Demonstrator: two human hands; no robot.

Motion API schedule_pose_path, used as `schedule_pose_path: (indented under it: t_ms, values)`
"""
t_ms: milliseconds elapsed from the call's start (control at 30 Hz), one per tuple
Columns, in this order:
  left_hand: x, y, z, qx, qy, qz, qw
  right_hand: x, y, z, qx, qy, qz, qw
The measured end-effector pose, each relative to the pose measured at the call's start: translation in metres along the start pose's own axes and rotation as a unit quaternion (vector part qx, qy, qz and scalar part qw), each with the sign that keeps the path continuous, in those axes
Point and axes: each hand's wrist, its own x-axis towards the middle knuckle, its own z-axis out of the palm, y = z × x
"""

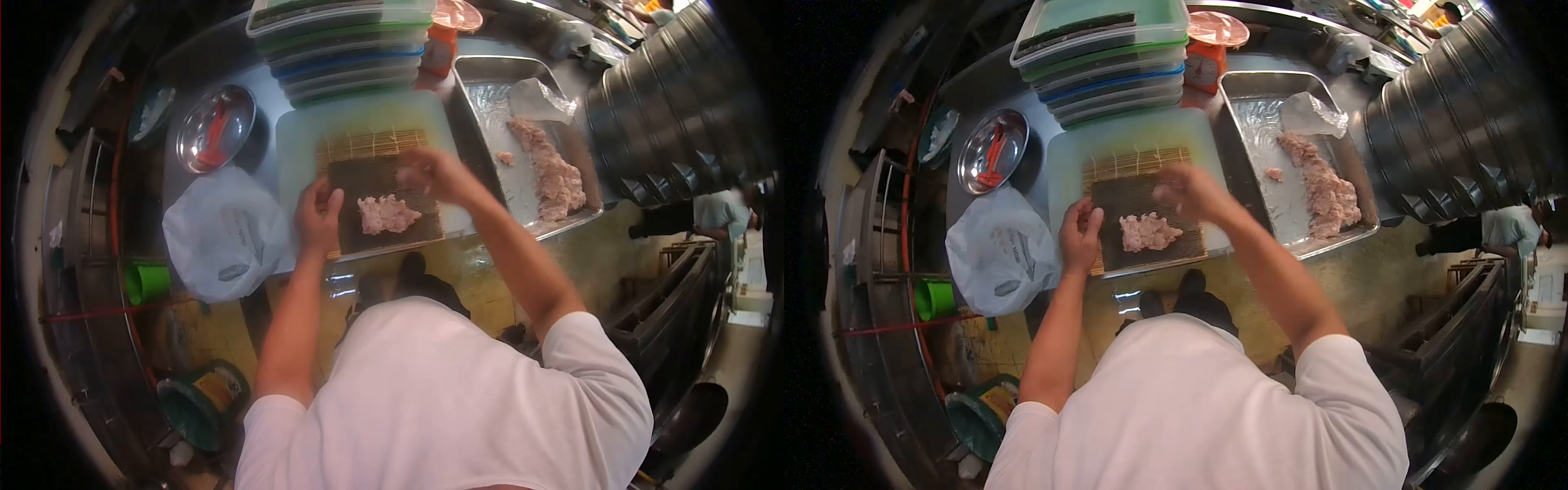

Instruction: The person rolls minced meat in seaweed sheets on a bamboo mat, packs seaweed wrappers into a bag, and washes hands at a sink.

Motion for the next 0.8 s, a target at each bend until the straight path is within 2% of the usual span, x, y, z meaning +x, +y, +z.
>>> schedule_pose_path:
  t_ms: [33,67,100,133,200,233,300,400,467,600,700,800]
  values:
    - [-0.002,-0.008,-0.002,-0.005,0.011,-0.010,1.000,0.014,-0.005,-0.025,0.026,0.010,0.059,0.998]
    - [-0.005,-0.009,-0.003,0.019,0.026,-0.001,0.999,0.027,-0.002,-0.044,0.047,0.076,0.002,0.996]
    - [-0.006,-0.010,-0.003,0.016,0.027,0.001,1.000,0.039,-0.006,-0.067,0.162,0.096,0.078,0.979]
    - [-0.007,-0.010,-0.004,0.007,0.035,0.021,0.999,0.062,0.015,-0.083,0.293,0.126,0.084,0.944]
    - [-0.008,-0.010,-0.003,-0.002,0.047,0.038,0.998,0.098,0.027,-0.123,0.409,0.170,0.083,0.893]
    - [-0.007,-0.010,-0.003,0.005,0.054,0.043,0.998,0.124,0.063,-0.144,0.472,0.140,0.061,0.868]
    - [-0.007,-0.010,-0.002,0.014,0.067,0.048,0.996,0.157,0.080,-0.170,0.518,0.197,0.141,0.820]
    - [-0.008,-0.010,-0.003,0.044,0.071,0.033,0.996,0.193,0.080,-0.188,0.537,0.231,0.173,0.792]
    - [-0.007,-0.013,-0.002,0.039,0.074,0.039,0.996,0.214,0.085,-0.193,0.571,0.271,0.185,0.752]
    - [-0.009,-0.010,0.000,0.034,0.090,0.026,0.995,0.234,0.094,-0.189,0.593,0.303,0.127,0.735]
    - [-0.009,-0.007,0.001,0.040,0.087,0.019,0.995,0.240,0.108,-0.196,0.625,0.242,0.143,0.728]
    - [-0.008,-0.004,0.001,0.037,0.083,0.028,0.995,0.232,0.115,-0.198,0.606,0.253,0.165,0.736]
